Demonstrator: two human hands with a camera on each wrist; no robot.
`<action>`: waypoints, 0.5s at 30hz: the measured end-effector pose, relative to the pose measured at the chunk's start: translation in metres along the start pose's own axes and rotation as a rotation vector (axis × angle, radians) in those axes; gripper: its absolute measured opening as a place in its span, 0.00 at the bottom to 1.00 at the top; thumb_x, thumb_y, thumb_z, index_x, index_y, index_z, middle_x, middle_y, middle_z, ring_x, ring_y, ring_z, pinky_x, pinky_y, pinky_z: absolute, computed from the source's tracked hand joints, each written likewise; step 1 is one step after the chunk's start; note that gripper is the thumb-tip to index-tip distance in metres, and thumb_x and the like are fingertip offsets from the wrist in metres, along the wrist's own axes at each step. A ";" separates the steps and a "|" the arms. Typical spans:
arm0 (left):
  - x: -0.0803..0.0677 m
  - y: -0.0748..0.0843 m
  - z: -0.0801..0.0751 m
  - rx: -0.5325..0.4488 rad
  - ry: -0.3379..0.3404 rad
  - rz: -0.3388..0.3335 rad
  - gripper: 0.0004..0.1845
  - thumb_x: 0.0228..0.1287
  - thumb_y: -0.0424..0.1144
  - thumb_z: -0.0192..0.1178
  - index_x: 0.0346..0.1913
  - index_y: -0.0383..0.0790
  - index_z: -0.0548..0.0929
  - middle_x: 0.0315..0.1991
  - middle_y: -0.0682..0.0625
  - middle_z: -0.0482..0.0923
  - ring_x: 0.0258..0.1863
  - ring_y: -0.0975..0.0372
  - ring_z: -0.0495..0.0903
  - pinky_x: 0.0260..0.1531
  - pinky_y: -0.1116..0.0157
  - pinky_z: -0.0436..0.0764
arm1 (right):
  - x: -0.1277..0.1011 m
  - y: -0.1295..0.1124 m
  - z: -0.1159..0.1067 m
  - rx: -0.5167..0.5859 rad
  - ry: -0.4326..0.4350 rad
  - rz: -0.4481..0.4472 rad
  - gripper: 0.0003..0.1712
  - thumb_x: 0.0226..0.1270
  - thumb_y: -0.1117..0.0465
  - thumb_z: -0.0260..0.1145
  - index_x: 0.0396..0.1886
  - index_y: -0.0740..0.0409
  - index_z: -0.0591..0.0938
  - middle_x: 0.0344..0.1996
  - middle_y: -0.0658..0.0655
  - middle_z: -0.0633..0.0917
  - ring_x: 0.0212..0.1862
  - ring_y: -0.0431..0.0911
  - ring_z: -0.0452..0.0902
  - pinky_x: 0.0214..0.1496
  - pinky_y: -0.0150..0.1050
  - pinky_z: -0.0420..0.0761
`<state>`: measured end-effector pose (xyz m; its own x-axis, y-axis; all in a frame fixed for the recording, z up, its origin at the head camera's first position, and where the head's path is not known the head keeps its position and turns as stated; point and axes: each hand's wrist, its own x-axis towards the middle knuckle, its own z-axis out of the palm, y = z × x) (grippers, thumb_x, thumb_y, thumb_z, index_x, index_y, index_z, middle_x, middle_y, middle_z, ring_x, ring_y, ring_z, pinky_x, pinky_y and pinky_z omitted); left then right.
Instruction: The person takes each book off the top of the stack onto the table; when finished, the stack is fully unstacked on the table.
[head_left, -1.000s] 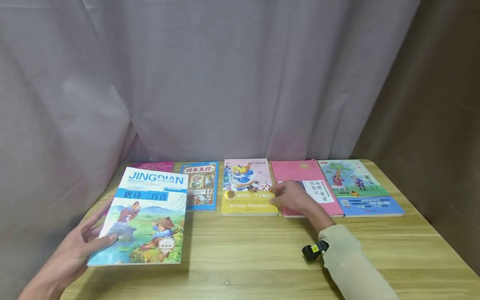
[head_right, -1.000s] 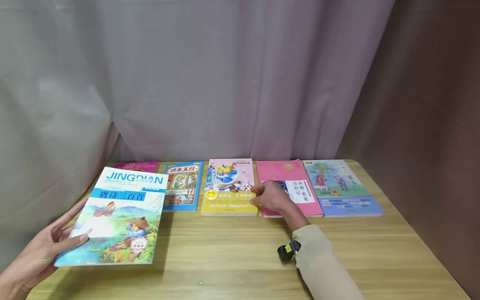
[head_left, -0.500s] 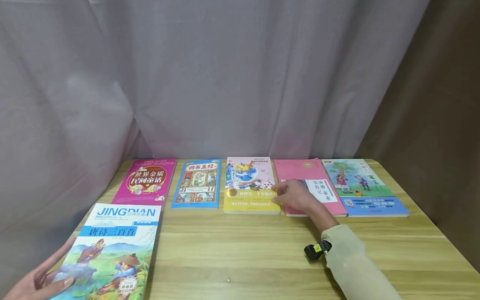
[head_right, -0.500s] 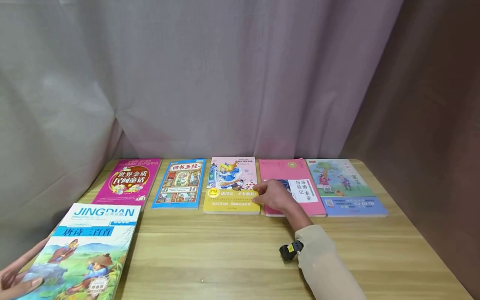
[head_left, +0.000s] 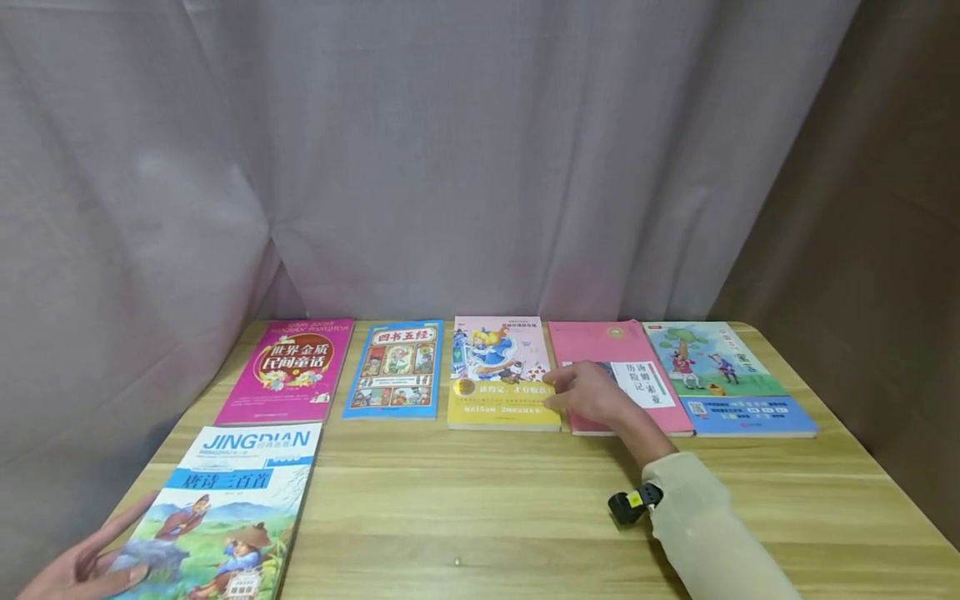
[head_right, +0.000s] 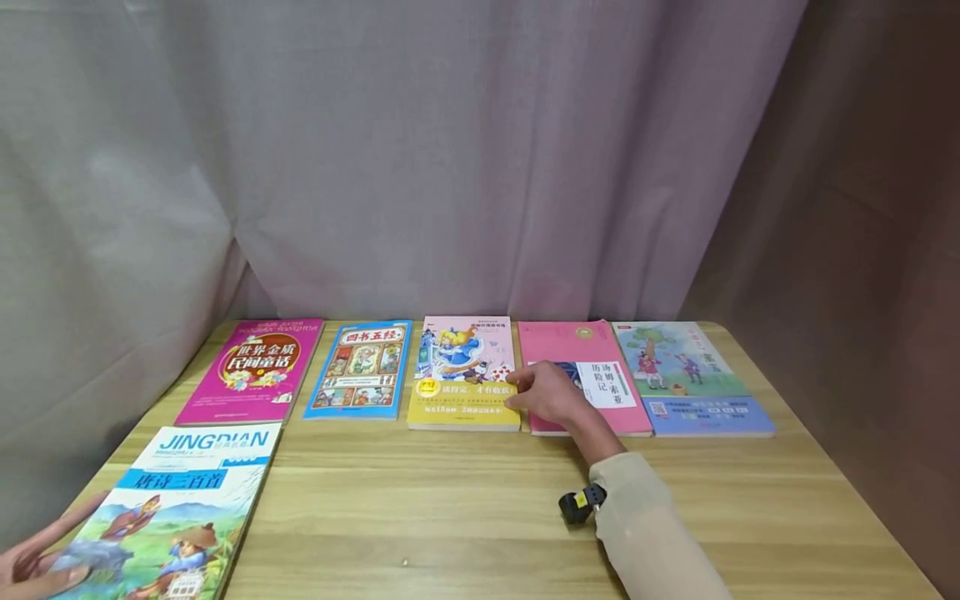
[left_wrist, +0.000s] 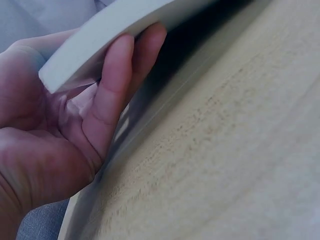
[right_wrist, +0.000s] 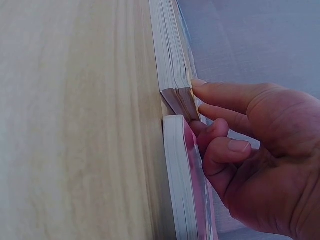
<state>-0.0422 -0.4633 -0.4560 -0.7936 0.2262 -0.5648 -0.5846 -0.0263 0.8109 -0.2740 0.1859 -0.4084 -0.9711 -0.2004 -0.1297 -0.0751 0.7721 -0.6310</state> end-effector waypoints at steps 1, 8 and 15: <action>0.000 0.002 0.001 0.024 0.016 0.000 0.54 0.84 0.39 0.54 0.75 0.51 0.12 0.53 0.52 0.88 0.54 0.50 0.89 0.58 0.47 0.87 | 0.000 0.000 0.000 -0.002 -0.001 0.003 0.29 0.65 0.57 0.78 0.65 0.58 0.86 0.56 0.63 0.86 0.53 0.54 0.79 0.58 0.51 0.80; 0.000 0.015 0.010 0.200 0.226 -0.044 0.57 0.79 0.42 0.61 0.81 0.41 0.21 0.50 0.44 0.89 0.48 0.50 0.90 0.51 0.49 0.90 | 0.001 0.000 0.000 0.004 -0.004 0.019 0.29 0.65 0.57 0.77 0.66 0.56 0.85 0.56 0.62 0.86 0.53 0.53 0.78 0.58 0.50 0.79; 0.002 0.015 0.008 0.326 0.330 -0.067 0.56 0.78 0.48 0.63 0.83 0.38 0.28 0.53 0.38 0.88 0.49 0.52 0.89 0.48 0.50 0.90 | 0.001 0.001 0.000 0.012 -0.010 0.014 0.29 0.65 0.57 0.77 0.66 0.56 0.85 0.55 0.62 0.86 0.52 0.53 0.78 0.57 0.50 0.79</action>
<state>-0.0510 -0.4551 -0.4438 -0.7978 -0.1066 -0.5934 -0.5951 0.2967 0.7468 -0.2756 0.1867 -0.4093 -0.9696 -0.1961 -0.1465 -0.0589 0.7679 -0.6379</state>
